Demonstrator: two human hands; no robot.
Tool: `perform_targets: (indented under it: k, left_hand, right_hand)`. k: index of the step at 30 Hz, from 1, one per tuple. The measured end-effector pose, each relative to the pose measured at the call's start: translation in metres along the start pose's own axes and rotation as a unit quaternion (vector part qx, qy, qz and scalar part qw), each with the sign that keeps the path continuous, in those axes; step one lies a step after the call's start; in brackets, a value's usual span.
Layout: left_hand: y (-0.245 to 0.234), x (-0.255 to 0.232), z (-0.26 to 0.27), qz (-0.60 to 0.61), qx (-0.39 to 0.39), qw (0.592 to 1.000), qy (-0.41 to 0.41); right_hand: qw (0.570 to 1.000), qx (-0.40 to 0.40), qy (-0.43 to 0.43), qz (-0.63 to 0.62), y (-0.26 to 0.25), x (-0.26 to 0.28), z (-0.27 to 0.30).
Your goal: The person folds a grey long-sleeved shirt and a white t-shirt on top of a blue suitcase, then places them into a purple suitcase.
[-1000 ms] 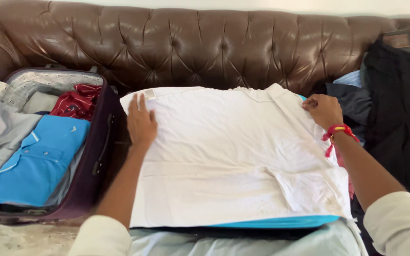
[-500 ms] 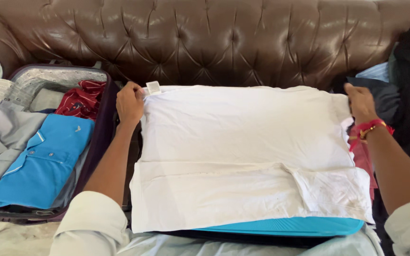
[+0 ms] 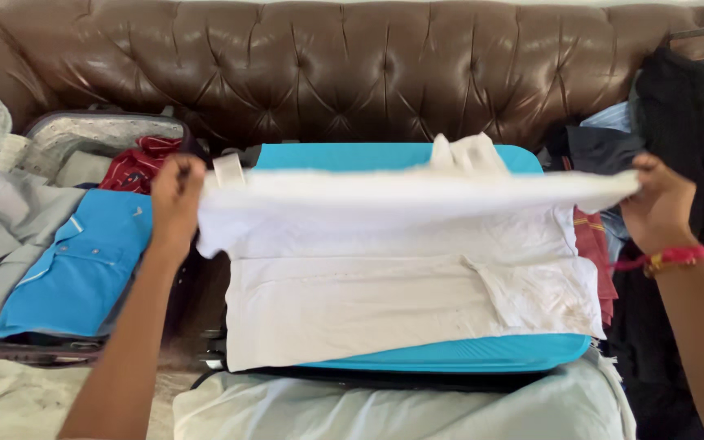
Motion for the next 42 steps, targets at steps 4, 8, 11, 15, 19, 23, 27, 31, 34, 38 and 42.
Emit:
perform_targets:
  k: [4, 8, 11, 15, 19, 23, 27, 31, 34, 38, 42]
  left_hand:
    - [-0.013, -0.008, 0.082, -0.152, 0.091, 0.982, -0.058]
    - [-0.012, -0.029, 0.129, -0.319, 0.087, 0.943, 0.033]
    - [0.001, -0.047, 0.145, -0.323, 0.053, 0.939, 0.106]
    - [0.033, -0.061, 0.163, -0.322, 0.091, 0.929, 0.158]
    - [0.064, -0.068, 0.165, -0.337, 0.108, 0.904, 0.240]
    - [0.074, -0.058, 0.155, -0.367, 0.161, 0.904, 0.150]
    - [0.077, -0.046, 0.145, -0.373, 0.244, 0.890, 0.096]
    - [0.073, -0.049, 0.133, -0.293, 0.239, 0.918, 0.117]
    - [0.071, -0.036, 0.114, -0.310, 0.313, 0.898, -0.008]
    - [0.085, -0.030, 0.062, -0.319, 0.300, 0.898, 0.043]
    - [0.094, -0.054, -0.028, -0.285, 0.070, 0.937, 0.189]
  right_hand:
    - [0.956, 0.001, -0.029, 0.293, -0.039, -0.026, 0.032]
    - [0.729, -0.050, -0.182, 0.658, -0.020, -0.010, 0.085]
    - [0.645, -0.086, -0.276, 0.708, 0.023, 0.008, 0.121]
    - [0.705, 0.025, -0.283, 0.650, 0.077, -0.002, 0.127]
    - [0.694, 0.139, -0.283, 0.647, 0.110, -0.037, 0.088]
    - [0.666, 0.179, -0.284, 0.666, 0.129, -0.057, 0.052]
    - [0.657, 0.253, -0.271, 0.656, 0.160, -0.060, 0.030]
    - [0.634, 0.296, -0.174, 0.693, 0.181, -0.068, 0.010]
    - [0.700, 0.308, -0.060, 0.641, 0.177, -0.084, -0.013]
    - [0.446, 0.498, -0.476, 0.571, 0.199, -0.068, -0.053]
    - [0.956, 0.208, -0.093, 0.187, 0.202, 0.004, -0.130]
Point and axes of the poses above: each hand's wrist, its own z-axis away from the middle knuckle, its own y-axis out of the palm, x = y × z, the point moved 4 cm from there along -z, towards the middle knuckle, and after that the axes turned 5 degrees about -x, right-handed, at the moved point
